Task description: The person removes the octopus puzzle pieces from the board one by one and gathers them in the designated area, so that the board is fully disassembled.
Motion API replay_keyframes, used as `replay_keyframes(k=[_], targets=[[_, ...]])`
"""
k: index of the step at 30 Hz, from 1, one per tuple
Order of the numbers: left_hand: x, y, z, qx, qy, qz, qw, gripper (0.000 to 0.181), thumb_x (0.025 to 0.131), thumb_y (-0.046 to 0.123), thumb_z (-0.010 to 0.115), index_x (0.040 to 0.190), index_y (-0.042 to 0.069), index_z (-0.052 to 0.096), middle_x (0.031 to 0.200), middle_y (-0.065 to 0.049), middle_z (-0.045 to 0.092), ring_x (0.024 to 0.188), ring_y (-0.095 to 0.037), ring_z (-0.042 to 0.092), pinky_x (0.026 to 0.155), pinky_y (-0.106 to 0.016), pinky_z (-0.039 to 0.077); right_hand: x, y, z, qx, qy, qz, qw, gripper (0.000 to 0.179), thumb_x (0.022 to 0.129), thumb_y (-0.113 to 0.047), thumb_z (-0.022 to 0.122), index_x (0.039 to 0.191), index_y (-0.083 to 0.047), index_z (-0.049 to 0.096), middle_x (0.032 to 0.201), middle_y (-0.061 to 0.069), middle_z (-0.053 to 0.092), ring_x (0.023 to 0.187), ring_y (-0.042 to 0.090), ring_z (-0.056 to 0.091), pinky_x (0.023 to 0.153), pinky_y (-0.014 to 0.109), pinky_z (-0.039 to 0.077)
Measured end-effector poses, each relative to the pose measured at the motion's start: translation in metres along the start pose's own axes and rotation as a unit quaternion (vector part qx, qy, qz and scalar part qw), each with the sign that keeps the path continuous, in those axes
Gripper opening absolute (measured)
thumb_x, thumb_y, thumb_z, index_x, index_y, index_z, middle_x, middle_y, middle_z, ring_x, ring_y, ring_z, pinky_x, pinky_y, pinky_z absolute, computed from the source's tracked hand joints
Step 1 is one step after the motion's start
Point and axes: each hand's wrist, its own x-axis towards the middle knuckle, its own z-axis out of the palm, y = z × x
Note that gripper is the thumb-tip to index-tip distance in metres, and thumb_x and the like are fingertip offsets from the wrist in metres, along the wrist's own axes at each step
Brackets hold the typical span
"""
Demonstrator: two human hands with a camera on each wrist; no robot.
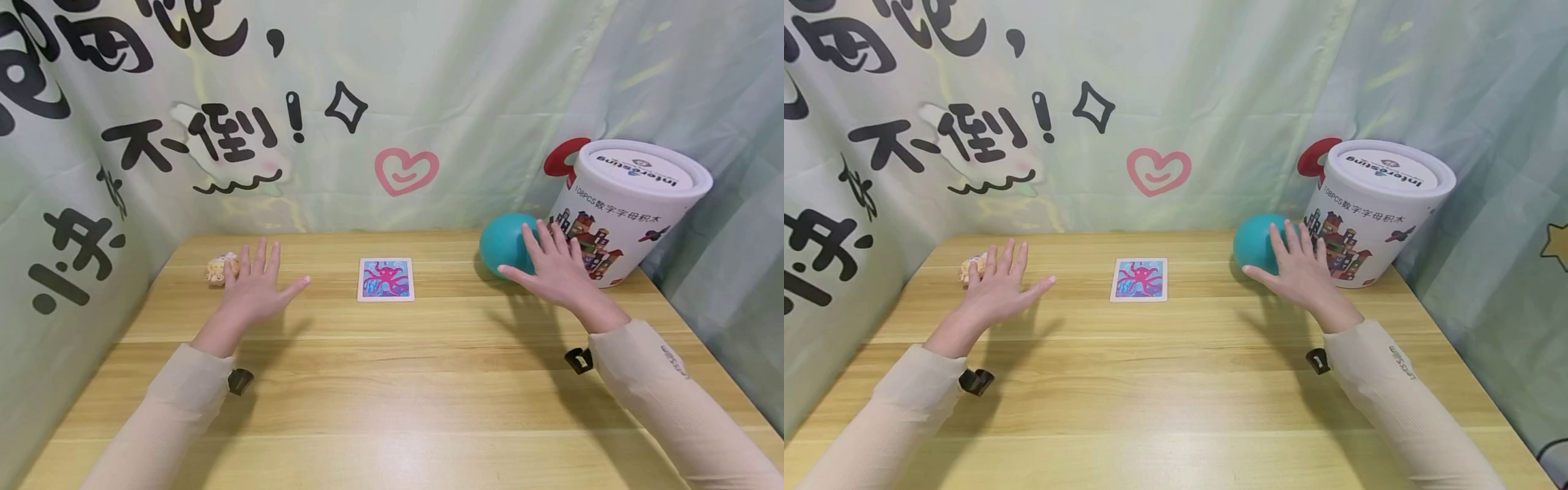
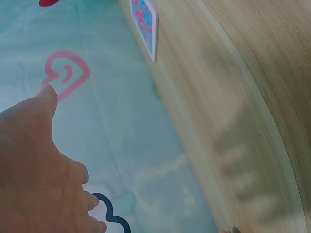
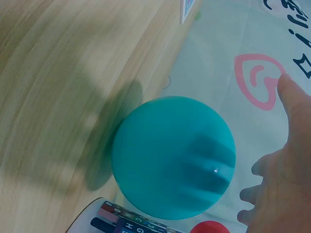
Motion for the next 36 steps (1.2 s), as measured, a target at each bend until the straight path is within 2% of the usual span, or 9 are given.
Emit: replay_keyframes(k=[13,20,29,36], targets=[[0.000,0.002,-0.003,0.011,-0.007,0.000,0.9999,0.098,0.084,0.074,0.018,0.145,0.003,-0.011,0.146,-0.018,-0.023,0.128,-0.040,-0.027,0.094,-0.059,-0.023,0.000,-0.003,-0.004,-0.007,0.002,-0.006,1.0000,0.095,0.086,-0.063,0.044,0.147,-0.002,0.005,0.149,0.026,-0.001,0.134,0.043,-0.009,0.100,0.063,-0.007],[0.000,0.004,-0.005,0.021,-0.001,0.007,0.9998,0.096,0.085,0.073,0.020,0.145,0.003,-0.009,0.146,-0.018,-0.023,0.128,-0.040,-0.026,0.094,-0.059,-0.022,0.000,-0.008,-0.009,-0.009,0.006,-0.011,0.9999,0.094,0.086,-0.063,0.045,0.147,-0.002,0.006,0.150,0.025,-0.001,0.134,0.043,-0.008,0.101,0.063,-0.006],[0.007,0.013,-0.005,0.004,0.009,0.026,0.9996,0.098,0.084,0.073,0.023,0.145,0.004,-0.010,0.146,-0.016,-0.024,0.128,-0.038,-0.027,0.094,-0.060,-0.020,0.014,-0.031,-0.010,0.007,0.026,-0.058,0.9979,0.093,0.086,-0.060,0.048,0.147,-0.002,0.009,0.149,0.026,0.006,0.135,0.043,-0.003,0.104,0.061,0.001],[0.022,0.030,0.001,-0.008,0.005,0.041,0.9991,0.097,0.085,0.072,0.029,0.145,0.009,-0.014,0.148,-0.015,-0.020,0.130,-0.034,-0.026,0.100,-0.057,-0.015,0.031,-0.054,0.004,0.036,0.004,-0.092,0.9951,0.092,0.087,-0.060,0.047,0.148,-0.004,0.007,0.151,0.022,0.002,0.136,0.037,-0.007,0.106,0.055,0.002]])
